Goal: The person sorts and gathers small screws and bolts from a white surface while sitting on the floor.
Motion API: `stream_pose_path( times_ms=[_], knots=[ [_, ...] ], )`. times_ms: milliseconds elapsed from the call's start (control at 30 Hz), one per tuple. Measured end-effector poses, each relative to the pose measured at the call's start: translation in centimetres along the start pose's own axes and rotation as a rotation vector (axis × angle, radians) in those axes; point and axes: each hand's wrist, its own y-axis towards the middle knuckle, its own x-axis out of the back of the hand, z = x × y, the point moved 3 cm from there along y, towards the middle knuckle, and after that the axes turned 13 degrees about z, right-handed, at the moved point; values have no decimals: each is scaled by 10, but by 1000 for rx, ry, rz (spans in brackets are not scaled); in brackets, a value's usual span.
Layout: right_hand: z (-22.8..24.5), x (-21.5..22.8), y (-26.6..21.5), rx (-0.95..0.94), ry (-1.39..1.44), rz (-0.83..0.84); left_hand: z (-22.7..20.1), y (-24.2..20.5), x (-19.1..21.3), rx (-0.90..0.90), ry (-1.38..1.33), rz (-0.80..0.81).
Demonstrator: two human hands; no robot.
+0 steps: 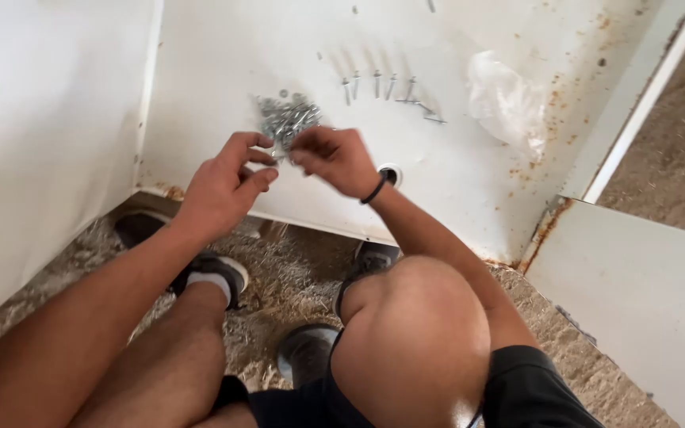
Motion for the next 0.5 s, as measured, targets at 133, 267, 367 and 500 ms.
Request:
stream_pose_path(
  times_ms=[133,267,367,500],
  knots=[
    [-28,121,-25,-118,-235,-95,-11,1,-1,171,88,80],
    [9,195,-40,-527,-708,-148,-3,-2,-3,412,248,289],
    [34,204,-35,-692,-815,-137,5,2,-1,436,302,324],
    [-15,228,-28,-606,-1164,-42,12,5,-1,438,362,353]
  ],
)
